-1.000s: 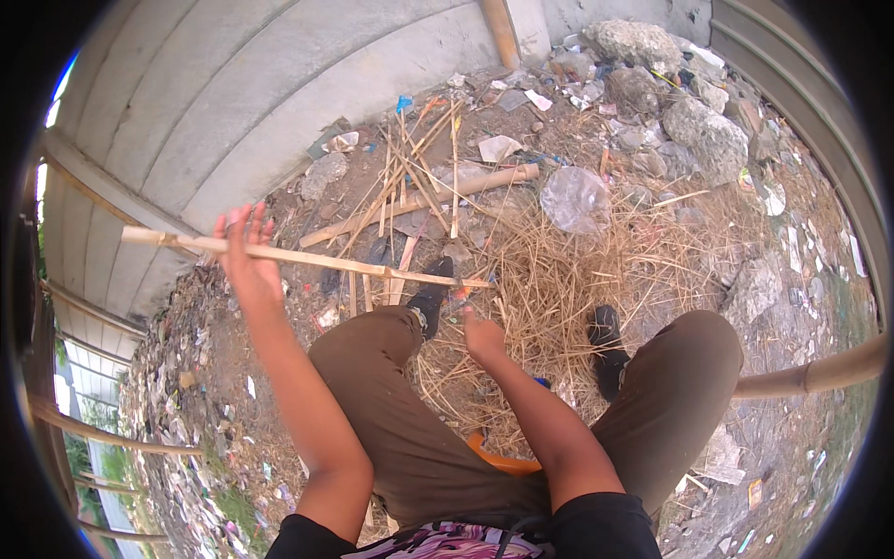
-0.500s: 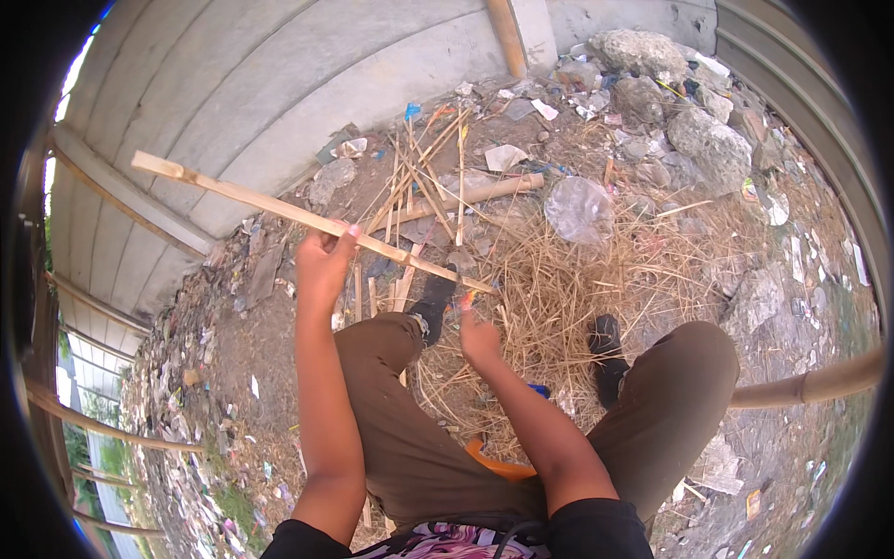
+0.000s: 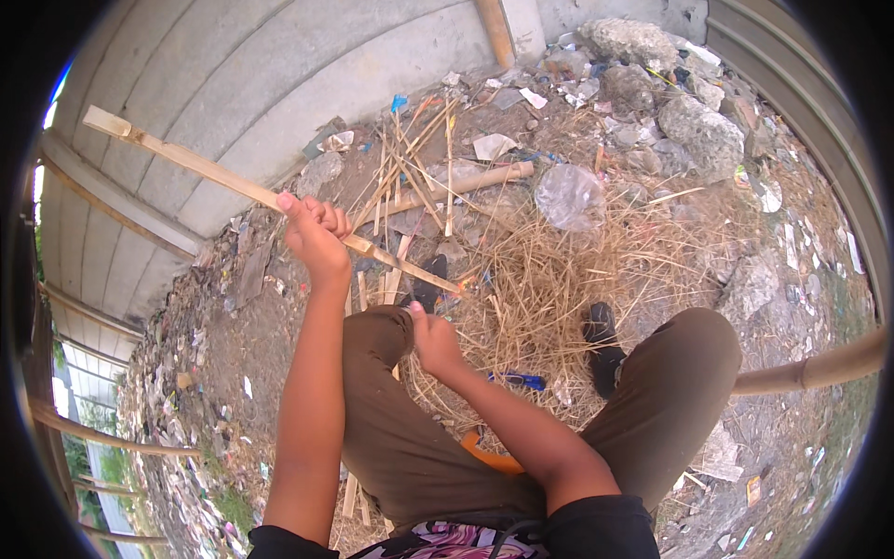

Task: The person sits on the ground and uses a blue utility knife to shave and smooth a long bamboo stick. They rotate the stick to work on different sides and occasionally switch to a larger knife to scrape the surface.

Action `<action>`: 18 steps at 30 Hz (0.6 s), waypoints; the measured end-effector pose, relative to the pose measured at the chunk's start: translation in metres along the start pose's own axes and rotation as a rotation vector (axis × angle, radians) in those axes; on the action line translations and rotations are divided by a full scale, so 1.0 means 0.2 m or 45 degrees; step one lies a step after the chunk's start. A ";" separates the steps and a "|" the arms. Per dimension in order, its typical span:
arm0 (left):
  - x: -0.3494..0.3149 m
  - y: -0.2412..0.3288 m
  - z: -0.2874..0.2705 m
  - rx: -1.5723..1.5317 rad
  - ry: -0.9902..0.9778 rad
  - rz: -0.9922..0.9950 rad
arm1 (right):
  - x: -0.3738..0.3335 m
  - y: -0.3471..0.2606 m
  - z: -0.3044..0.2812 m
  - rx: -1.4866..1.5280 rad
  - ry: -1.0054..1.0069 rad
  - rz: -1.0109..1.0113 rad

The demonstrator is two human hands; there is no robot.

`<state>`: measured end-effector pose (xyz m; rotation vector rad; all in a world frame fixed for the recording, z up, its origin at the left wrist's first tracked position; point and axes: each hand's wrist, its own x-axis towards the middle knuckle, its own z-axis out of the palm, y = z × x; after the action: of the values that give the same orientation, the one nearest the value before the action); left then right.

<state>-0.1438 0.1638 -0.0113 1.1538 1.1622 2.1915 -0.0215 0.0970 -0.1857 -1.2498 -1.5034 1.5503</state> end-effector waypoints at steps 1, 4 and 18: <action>0.01 -0.01 0.01 -0.003 0.001 0.003 | 0.05 0.15 0.01 -0.079 0.016 0.144; 0.05 -0.01 -0.02 -0.038 0.011 -0.047 | 0.10 0.40 -0.02 -0.291 0.103 0.310; 0.10 -0.04 -0.05 -0.067 0.066 -0.249 | -0.05 0.37 0.05 0.021 0.056 0.284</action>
<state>-0.1647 0.1766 -0.0117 0.9253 1.1781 2.1010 -0.0155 0.0727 -0.2579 -1.4741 -1.3575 1.6601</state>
